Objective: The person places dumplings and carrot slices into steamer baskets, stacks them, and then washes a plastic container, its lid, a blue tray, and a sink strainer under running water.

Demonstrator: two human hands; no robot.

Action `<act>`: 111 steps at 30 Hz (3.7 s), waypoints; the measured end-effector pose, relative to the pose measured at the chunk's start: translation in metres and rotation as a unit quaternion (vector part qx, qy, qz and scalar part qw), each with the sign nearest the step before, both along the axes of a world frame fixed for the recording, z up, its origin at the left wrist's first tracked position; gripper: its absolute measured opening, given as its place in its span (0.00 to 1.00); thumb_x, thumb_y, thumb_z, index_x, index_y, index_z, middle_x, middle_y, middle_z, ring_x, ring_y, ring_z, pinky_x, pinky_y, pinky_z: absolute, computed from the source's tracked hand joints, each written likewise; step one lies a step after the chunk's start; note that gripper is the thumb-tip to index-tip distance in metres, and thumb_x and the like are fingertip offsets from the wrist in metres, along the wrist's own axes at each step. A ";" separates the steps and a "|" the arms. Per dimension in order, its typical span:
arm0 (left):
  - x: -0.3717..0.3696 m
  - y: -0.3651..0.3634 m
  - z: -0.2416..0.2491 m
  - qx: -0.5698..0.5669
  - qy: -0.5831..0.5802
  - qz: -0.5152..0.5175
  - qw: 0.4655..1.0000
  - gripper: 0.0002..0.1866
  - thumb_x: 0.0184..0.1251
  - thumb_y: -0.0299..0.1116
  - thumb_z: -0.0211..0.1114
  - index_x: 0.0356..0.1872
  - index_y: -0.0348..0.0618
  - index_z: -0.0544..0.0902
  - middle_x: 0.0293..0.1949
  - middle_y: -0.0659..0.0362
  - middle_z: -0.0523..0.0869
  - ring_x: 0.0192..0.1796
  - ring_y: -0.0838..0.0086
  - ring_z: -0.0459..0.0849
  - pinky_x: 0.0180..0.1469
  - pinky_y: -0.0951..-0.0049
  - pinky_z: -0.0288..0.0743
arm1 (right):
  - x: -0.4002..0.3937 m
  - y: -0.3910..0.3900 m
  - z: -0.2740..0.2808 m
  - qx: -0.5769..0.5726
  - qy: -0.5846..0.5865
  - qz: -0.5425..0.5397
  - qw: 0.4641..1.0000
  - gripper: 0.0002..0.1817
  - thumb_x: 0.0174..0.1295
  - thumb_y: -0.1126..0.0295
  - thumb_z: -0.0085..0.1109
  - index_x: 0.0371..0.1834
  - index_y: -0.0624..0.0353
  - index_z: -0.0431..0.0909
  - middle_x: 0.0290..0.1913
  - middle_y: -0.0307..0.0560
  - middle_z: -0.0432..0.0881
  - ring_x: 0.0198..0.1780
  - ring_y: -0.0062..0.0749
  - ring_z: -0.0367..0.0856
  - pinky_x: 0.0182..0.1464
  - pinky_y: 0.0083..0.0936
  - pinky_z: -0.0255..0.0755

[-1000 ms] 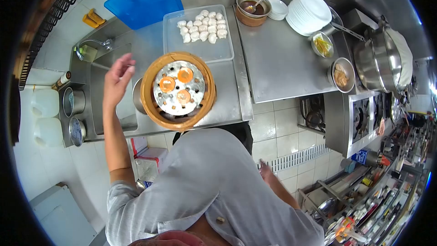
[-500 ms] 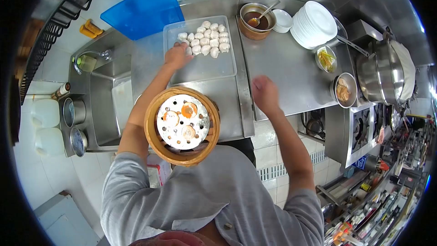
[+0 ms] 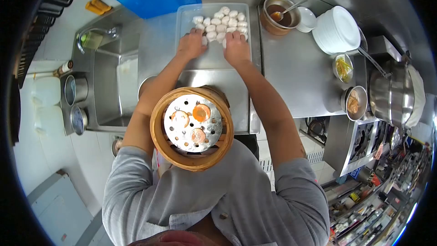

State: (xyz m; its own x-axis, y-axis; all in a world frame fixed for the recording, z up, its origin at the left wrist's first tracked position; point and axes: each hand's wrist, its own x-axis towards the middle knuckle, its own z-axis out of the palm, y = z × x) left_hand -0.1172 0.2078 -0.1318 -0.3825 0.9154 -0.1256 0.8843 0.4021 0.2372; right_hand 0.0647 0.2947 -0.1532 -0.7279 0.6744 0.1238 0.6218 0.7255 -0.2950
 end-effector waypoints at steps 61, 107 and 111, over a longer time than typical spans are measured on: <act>0.011 -0.286 0.311 0.270 -0.079 0.062 0.958 0.16 0.56 0.36 0.79 0.43 0.40 0.87 0.32 0.59 0.83 0.27 0.76 0.76 0.29 0.74 0.70 | 0.020 0.047 0.016 0.101 -0.128 0.080 0.983 0.17 0.58 0.69 0.62 0.52 0.53 0.82 0.55 0.48 0.86 0.60 0.50 0.81 0.63 0.41 0.76; 0.067 -0.302 0.134 0.258 -0.562 0.077 0.782 0.40 0.72 0.62 0.61 0.73 0.42 0.69 0.59 0.56 0.80 0.54 0.72 0.81 0.50 0.70 0.78 | 0.153 -0.129 0.267 -0.214 0.349 0.085 0.909 0.09 0.73 0.69 0.61 0.48 0.63 0.83 0.48 0.45 0.87 0.47 0.29 0.84 0.48 0.27 0.78; 0.098 -0.300 0.053 0.152 -0.636 0.170 0.737 0.43 0.74 0.66 0.56 0.76 0.42 0.64 0.64 0.54 0.77 0.61 0.66 0.78 0.59 0.64 0.77 | 0.176 -0.130 0.112 -0.578 0.295 -0.097 0.755 0.43 0.72 0.32 0.45 0.73 0.59 0.71 0.68 0.58 0.76 0.68 0.47 0.73 0.63 0.41 0.73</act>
